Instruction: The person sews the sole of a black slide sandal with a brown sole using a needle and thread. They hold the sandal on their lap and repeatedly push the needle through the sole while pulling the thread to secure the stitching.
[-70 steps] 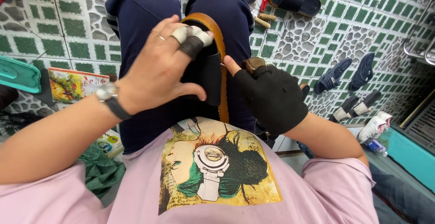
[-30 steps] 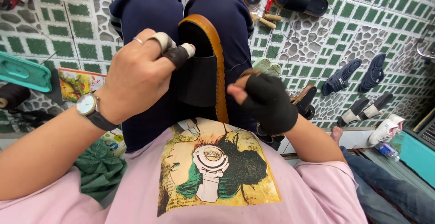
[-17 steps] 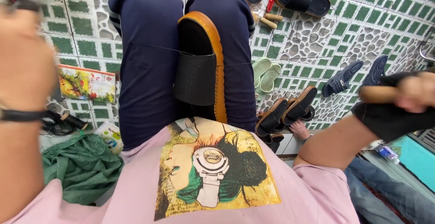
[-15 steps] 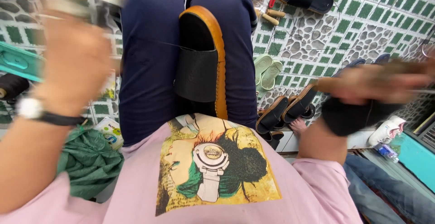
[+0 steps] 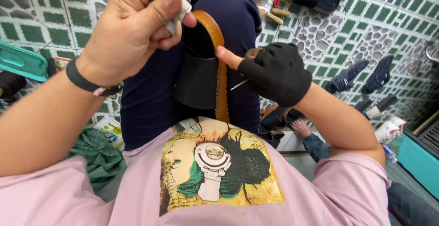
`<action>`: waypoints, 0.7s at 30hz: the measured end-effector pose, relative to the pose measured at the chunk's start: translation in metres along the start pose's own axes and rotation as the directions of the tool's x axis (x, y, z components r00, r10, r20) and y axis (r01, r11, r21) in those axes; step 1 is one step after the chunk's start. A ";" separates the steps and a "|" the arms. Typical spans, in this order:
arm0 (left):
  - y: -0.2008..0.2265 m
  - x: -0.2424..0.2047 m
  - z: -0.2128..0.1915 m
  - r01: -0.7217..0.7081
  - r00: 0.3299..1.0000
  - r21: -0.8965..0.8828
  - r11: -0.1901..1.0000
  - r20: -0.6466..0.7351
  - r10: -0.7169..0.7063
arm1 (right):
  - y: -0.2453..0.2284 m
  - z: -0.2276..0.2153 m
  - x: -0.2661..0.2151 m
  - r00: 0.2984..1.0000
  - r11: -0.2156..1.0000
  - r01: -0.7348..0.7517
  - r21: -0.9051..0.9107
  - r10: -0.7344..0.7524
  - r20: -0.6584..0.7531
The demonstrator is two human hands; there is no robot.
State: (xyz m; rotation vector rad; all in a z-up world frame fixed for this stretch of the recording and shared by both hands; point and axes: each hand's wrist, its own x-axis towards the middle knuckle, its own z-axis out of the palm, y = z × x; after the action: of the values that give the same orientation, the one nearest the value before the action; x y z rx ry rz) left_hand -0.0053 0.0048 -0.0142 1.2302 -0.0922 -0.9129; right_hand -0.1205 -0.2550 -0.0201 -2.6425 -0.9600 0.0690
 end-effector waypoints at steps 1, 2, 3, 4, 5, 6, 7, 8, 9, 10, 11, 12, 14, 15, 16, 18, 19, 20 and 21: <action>-0.004 0.002 -0.006 0.046 0.999 -0.093 0.995 -0.025 -0.048 | -0.001 -0.003 -0.001 0.998 0.998 -0.058 0.010 0.058 0.036; -0.008 0.004 -0.011 0.088 0.994 -0.187 0.978 -0.047 -0.099 | -0.002 -0.005 -0.002 0.991 0.993 -0.116 0.019 0.115 0.071; -0.008 -0.002 -0.029 0.085 0.994 -0.187 0.979 -0.046 -0.096 | -0.004 -0.009 -0.006 0.991 0.993 -0.115 0.017 0.114 0.071; -0.010 -0.009 -0.047 -0.114 0.989 0.388 0.914 -0.046 0.143 | -0.007 -0.013 -0.010 0.988 0.980 -0.143 0.140 0.133 0.082; -0.009 -0.016 -0.067 -0.252 0.942 0.826 0.505 0.091 0.322 | -0.011 -0.017 -0.012 0.984 0.949 -0.174 0.265 0.154 0.095; -0.010 -0.025 -0.062 -0.252 0.943 0.826 0.504 0.093 0.320 | -0.013 -0.013 -0.015 0.983 0.948 -0.176 0.266 0.156 0.094; -0.011 -0.034 -0.057 -0.222 0.939 0.955 0.199 0.154 0.307 | -0.016 -0.010 -0.019 0.983 0.948 -0.180 0.264 0.164 0.080; -0.011 -0.044 -0.052 -0.179 0.937 0.975 -0.133 0.210 0.279 | -0.019 -0.007 -0.023 0.983 0.947 -0.184 0.263 0.172 0.066; -0.011 -0.043 -0.029 -0.176 0.935 0.974 -0.139 0.210 0.286 | -0.019 -0.007 -0.022 0.984 0.950 -0.177 0.258 0.167 0.059; -0.010 -0.042 -0.006 -0.343 0.925 0.936 0.077 0.322 0.201 | -0.019 -0.007 -0.020 0.987 0.961 -0.158 0.226 0.155 0.031; -0.010 -0.042 0.017 -0.461 0.887 0.834 0.303 0.441 0.138 | -0.020 -0.007 -0.017 0.990 0.970 -0.137 0.200 0.139 0.005; -0.015 -0.042 0.018 -0.457 0.889 0.838 0.297 0.435 0.141 | -0.018 -0.005 -0.016 0.991 0.971 -0.128 0.200 0.131 0.000; -0.029 -0.040 0.025 -0.469 0.882 0.861 0.200 0.443 0.162 | -0.017 -0.004 -0.021 0.994 0.993 -0.110 0.043 0.110 0.022; -0.034 -0.039 0.023 -0.475 0.878 0.857 0.199 0.449 0.165 | -0.016 -0.007 -0.019 0.993 0.993 -0.115 0.037 0.114 0.022; -0.039 -0.037 0.021 -0.475 0.876 0.858 0.196 0.440 0.198 | -0.015 -0.010 -0.016 0.996 0.996 -0.089 0.001 0.089 0.030; -0.050 -0.038 0.022 -0.462 0.881 0.862 0.207 0.420 0.220 | -0.018 -0.016 -0.014 0.997 0.998 -0.061 -0.019 0.062 0.049; -0.056 -0.036 0.023 -0.450 0.882 0.871 0.198 0.398 0.254 | -0.019 -0.018 -0.012 0.995 0.985 -0.046 -0.164 0.060 0.082; -0.061 -0.034 0.023 -0.438 0.881 0.879 0.190 0.376 0.288 | -0.019 -0.020 -0.010 0.992 0.952 -0.025 -0.305 0.063 0.113; -0.066 -0.032 0.026 -0.433 0.883 0.881 0.191 0.372 0.287 | -0.020 -0.021 -0.008 0.992 0.953 -0.022 -0.302 0.059 0.115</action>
State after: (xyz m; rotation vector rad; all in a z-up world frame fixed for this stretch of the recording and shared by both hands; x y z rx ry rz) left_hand -0.0759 0.0029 -0.0472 2.1522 -1.1859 -0.4179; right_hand -0.1357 -0.2516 0.0058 -2.9680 -1.0274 0.1032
